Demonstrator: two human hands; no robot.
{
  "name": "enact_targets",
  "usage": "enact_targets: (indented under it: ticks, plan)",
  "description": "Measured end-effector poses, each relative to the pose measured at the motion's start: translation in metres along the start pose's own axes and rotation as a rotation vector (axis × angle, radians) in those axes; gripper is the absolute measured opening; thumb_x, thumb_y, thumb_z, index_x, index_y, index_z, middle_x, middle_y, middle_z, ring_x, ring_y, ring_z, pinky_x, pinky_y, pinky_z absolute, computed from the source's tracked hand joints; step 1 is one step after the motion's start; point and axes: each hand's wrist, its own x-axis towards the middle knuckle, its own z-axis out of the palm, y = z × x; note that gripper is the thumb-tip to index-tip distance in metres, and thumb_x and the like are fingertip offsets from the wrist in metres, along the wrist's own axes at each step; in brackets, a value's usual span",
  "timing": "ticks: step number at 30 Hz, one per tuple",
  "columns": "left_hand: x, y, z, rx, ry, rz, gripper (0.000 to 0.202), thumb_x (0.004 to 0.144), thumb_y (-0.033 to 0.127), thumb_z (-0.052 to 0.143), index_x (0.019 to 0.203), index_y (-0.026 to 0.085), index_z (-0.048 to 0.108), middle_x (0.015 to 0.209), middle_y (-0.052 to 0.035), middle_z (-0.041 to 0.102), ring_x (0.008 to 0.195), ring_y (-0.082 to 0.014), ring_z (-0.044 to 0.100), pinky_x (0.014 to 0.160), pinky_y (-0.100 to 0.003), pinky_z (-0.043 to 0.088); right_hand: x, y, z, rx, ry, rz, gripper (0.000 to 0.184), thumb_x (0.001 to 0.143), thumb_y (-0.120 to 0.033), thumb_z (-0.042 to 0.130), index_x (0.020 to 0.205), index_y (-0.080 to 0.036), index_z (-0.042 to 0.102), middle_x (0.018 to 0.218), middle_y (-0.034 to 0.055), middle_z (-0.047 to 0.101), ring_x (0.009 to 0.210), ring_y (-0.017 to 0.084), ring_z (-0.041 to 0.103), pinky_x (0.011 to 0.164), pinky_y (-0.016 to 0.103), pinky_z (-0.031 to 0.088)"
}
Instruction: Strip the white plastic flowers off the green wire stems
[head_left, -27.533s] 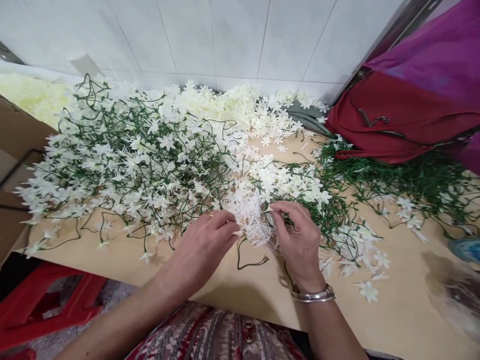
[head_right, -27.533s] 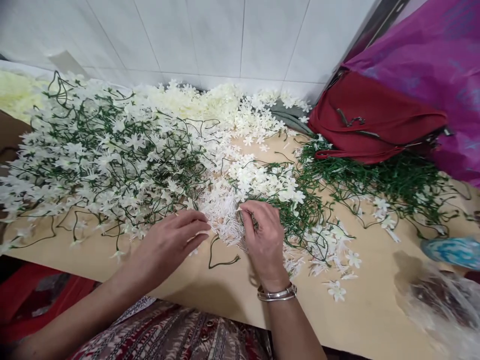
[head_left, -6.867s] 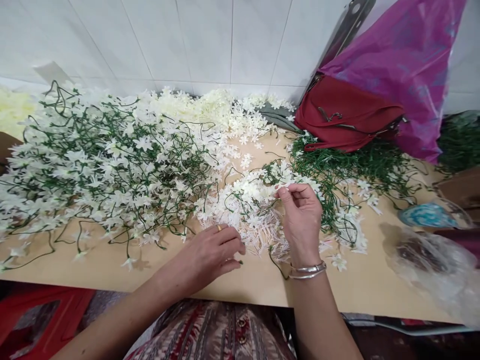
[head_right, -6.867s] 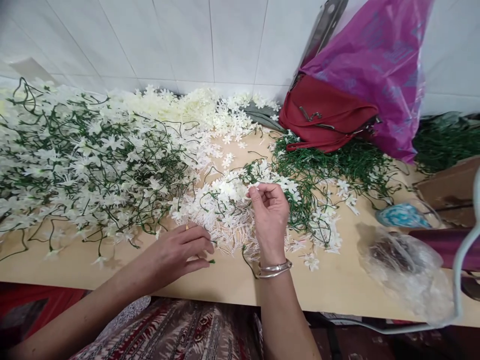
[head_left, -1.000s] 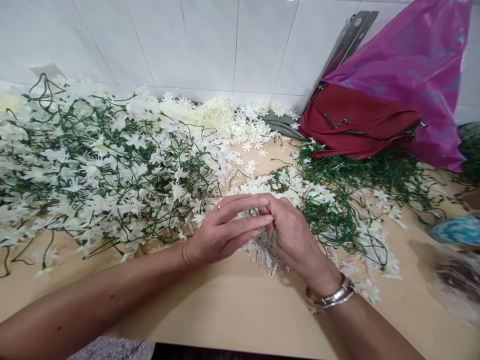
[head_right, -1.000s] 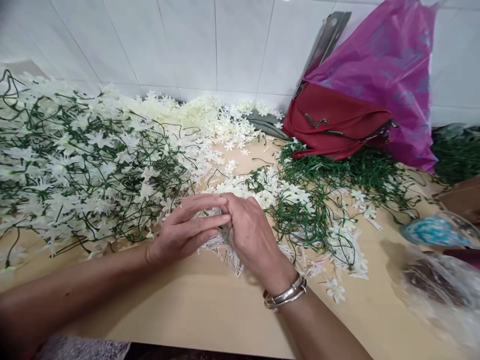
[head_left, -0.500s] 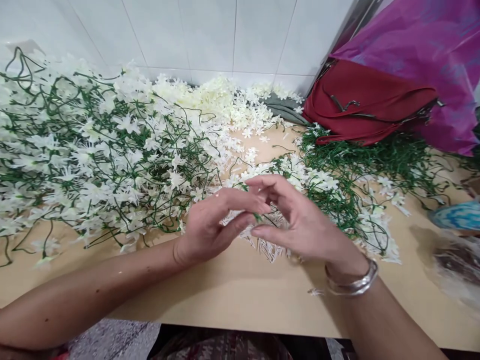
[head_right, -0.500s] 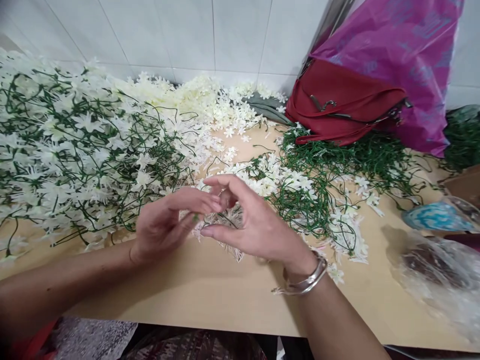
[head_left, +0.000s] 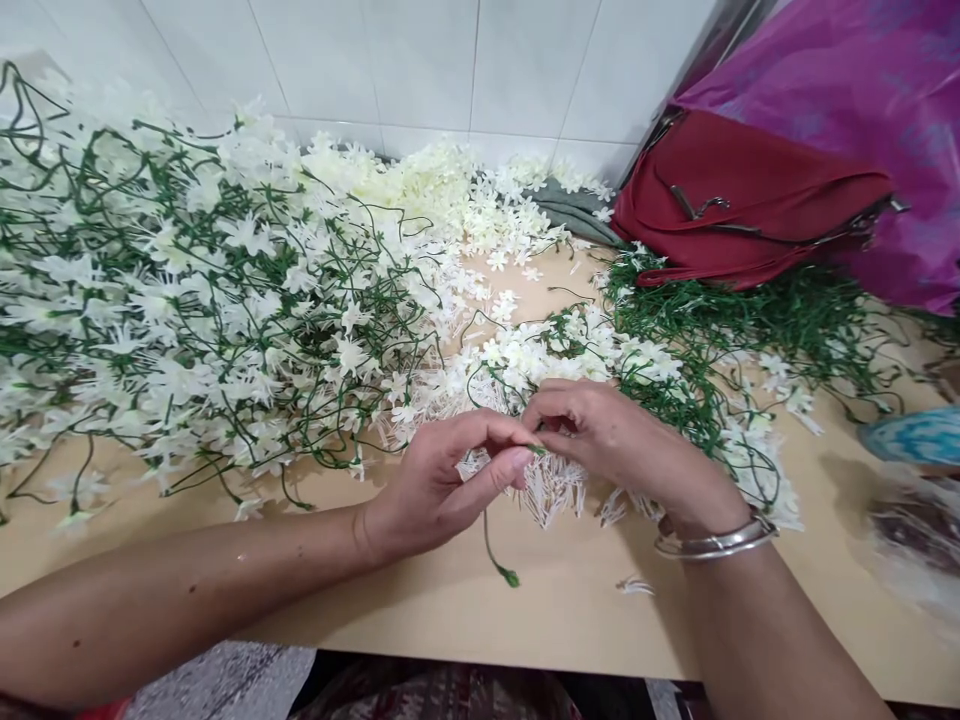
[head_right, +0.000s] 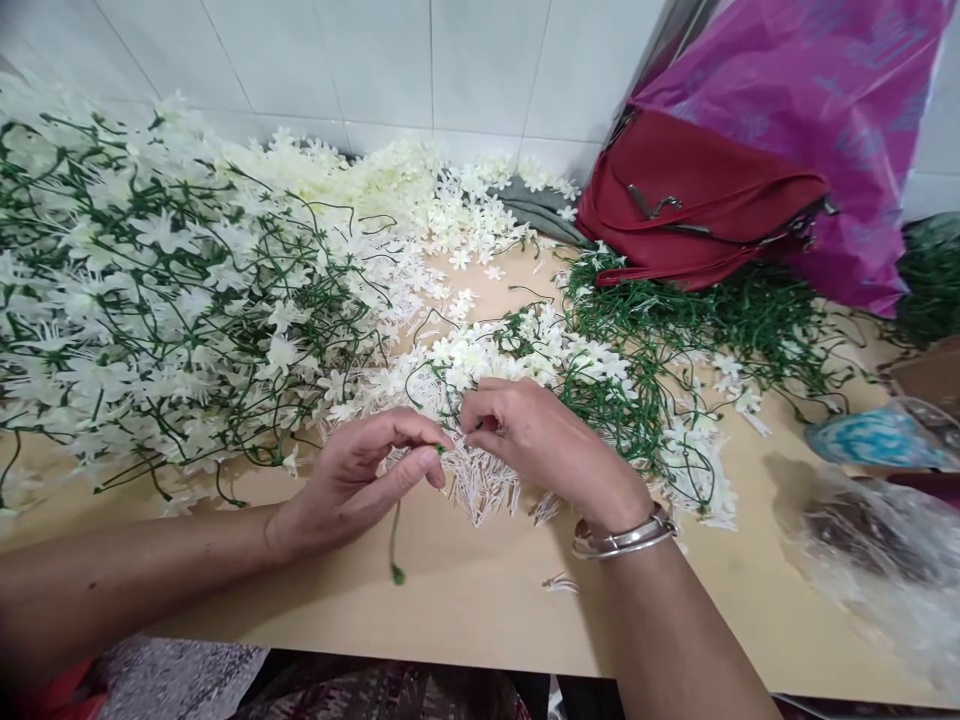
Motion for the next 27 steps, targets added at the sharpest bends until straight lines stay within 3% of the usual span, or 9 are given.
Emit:
enact_targets:
  ticks: [4,9,13,16,19,23,27]
  plan:
    - [-0.003,-0.015,0.001,-0.015,0.022,-0.063,0.007,0.103,0.021,0.058,0.106,0.017,0.062,0.080,-0.0022,0.072,0.075,-0.0131,0.068,0.074,-0.028,0.053,-0.002,0.005,-0.008,0.046,0.103,-0.001,0.012,0.091,-0.015,0.064,0.082,-0.021,0.067,0.082,0.0000,0.063,0.072,0.014,0.055,0.067,0.028,0.041]
    - [-0.005,-0.022,0.003,-0.125,0.037,-0.176,0.012,0.107,0.028,0.050,0.112,0.020,0.057,0.074,0.0034,0.059,0.060,-0.0088,0.059,0.065,-0.025,0.049,-0.004,0.003,-0.013,0.243,0.264,-0.088,0.010,0.092,-0.024,0.067,0.083,-0.023,0.064,0.094,0.0030,0.065,0.080,0.017,0.057,0.073,0.031,0.045]
    - [-0.002,-0.021,0.004,-0.213,0.053,-0.208,0.017,0.108,0.032,0.046,0.120,0.021,0.052,0.077,0.0041,0.055,0.057,-0.0077,0.055,0.057,-0.023,0.044,-0.001,0.005,-0.009,0.476,0.367,-0.005,0.016,0.091,-0.035,0.071,0.084,-0.022,0.064,0.080,0.0011,0.062,0.073,0.016,0.055,0.067,0.031,0.045]
    - [0.000,-0.020,0.005,-0.256,0.142,-0.245,0.016,0.107,0.034,0.049,0.117,0.022,0.052,0.075,0.0052,0.049,0.054,-0.0075,0.046,0.051,-0.021,0.038,0.003,0.005,-0.004,0.625,0.441,0.067,0.027,0.084,-0.044,0.079,0.084,-0.022,0.065,0.074,-0.0004,0.062,0.069,0.014,0.056,0.064,0.029,0.047]
    - [0.002,-0.021,0.004,-0.200,0.191,-0.236,0.019,0.103,0.035,0.057,0.117,0.023,0.054,0.072,0.0054,0.042,0.059,-0.0101,0.040,0.053,-0.023,0.033,0.006,0.002,0.001,0.724,0.388,0.058,0.032,0.079,-0.047,0.084,0.082,-0.021,0.066,0.072,-0.0012,0.064,0.066,0.013,0.058,0.063,0.028,0.050]
    - [0.002,-0.022,0.003,-0.135,0.163,-0.212,0.027,0.101,0.034,0.062,0.125,0.024,0.057,0.070,0.0051,0.040,0.060,-0.0118,0.037,0.055,-0.026,0.031,0.008,-0.007,0.009,0.771,0.246,0.050,0.030,0.080,-0.044,0.083,0.083,-0.021,0.066,0.069,-0.0023,0.064,0.064,0.012,0.059,0.060,0.026,0.047]
    - [0.003,-0.021,0.002,-0.182,0.161,-0.225,0.016,0.099,0.037,0.065,0.101,0.021,0.063,0.064,0.0058,0.037,0.055,-0.0105,0.031,0.051,-0.026,0.024,0.008,-0.011,0.010,0.763,0.221,0.048,0.030,0.083,-0.046,0.080,0.084,-0.020,0.065,0.068,-0.0019,0.064,0.065,0.013,0.059,0.060,0.026,0.046]
